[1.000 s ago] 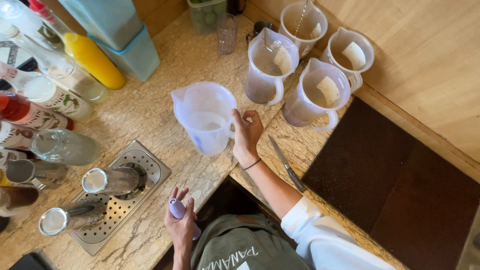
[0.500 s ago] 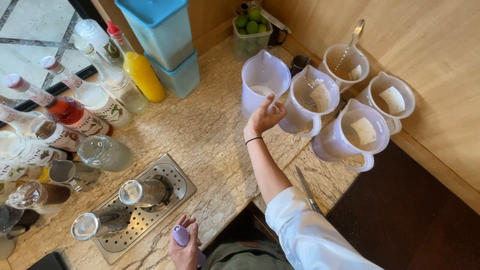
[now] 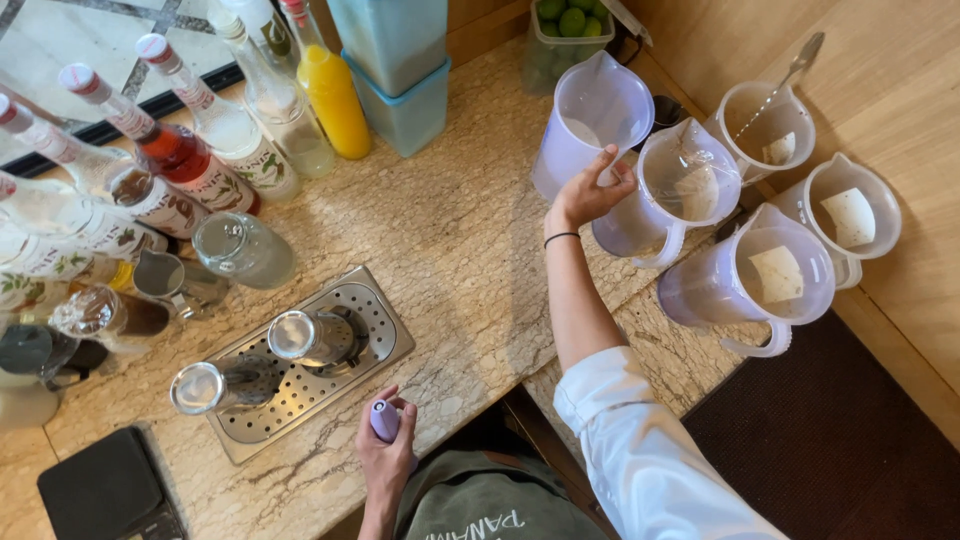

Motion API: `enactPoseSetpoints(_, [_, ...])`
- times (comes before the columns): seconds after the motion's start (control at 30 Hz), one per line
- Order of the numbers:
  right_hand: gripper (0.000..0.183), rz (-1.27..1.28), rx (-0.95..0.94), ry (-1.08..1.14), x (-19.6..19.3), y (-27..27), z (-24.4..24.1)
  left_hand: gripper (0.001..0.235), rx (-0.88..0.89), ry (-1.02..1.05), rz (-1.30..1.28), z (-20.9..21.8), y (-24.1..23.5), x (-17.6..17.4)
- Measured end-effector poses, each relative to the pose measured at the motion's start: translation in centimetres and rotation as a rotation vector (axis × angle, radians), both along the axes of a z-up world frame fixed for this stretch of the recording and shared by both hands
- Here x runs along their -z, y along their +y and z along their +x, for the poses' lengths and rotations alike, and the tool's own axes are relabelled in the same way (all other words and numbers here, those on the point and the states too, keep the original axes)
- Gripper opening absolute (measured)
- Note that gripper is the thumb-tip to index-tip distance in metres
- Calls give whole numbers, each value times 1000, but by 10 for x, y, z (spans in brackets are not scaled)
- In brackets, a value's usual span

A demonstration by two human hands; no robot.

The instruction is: The person scoops a brown powder into a container, places it on a scale, and mixes it with a handheld frother. They then pour the mixture into a pitcher, operate an espresso machine to extract coffee into a cup, and clean the machine with a cloth.

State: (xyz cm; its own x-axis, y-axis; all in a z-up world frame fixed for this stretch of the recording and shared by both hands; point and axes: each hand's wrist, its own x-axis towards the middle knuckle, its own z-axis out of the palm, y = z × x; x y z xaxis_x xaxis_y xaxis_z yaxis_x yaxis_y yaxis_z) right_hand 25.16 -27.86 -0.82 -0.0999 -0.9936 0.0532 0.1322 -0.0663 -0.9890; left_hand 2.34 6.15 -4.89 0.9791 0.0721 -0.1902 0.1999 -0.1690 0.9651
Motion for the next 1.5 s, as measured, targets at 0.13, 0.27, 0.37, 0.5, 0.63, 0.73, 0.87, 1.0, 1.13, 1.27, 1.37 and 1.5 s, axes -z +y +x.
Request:
enactPoseSetpoints(0.13, [47, -157, -211, 29, 7, 37, -63, 37, 19, 53, -30, 2, -3, -4])
enactPoseSetpoints(0.27, [42, -323, -602, 275, 30, 87, -120, 27, 40, -16, -39, -3, -11, -3])
enactPoseSetpoints(0.37, [43, -276, -840, 353, 36, 96, -107, 27, 100, -8, -32, -4, -13, -7])
enactPoseSetpoints(0.5, [61, -303, -1061, 452, 39, 100, -43, 37, 187, 33, 16, -18, -1, -3])
enactPoseSetpoints(0.63, [69, 0, -1185, 208, 54, 102, 64, 36, 150, 12, -34, -27, 21, 1])
enactPoseSetpoints(0.73, [85, 209, -1278, 79, 85, 109, 139, 36, 45, 45, 22, -39, 37, 9])
enactPoseSetpoints(0.87, [73, 227, -1285, 28, 81, 150, 170, 36, -24, 29, -43, -45, 59, 17])
enactPoseSetpoints(1.0, [74, 193, -1325, 111, 83, 157, 148, 31, -34, -74, -26, -37, 67, 8])
enactPoseSetpoints(1.13, [52, -209, -1266, 84, 45, 195, -11, 27, 19, -186, -99, -7, 60, -16])
enactPoseSetpoints(1.27, [50, -759, -1824, 144, 77, 211, -168, 30, 149, -516, -104, 17, 45, -25])
enactPoseSetpoints(1.37, [65, -862, -1788, 333, 102, 210, -198, 41, 244, -574, -137, 22, 27, -15])
enactPoseSetpoints(1.5, [53, -775, -1530, 417, 93, 223, -172, 37, 244, -567, -138, 34, 14, -15])
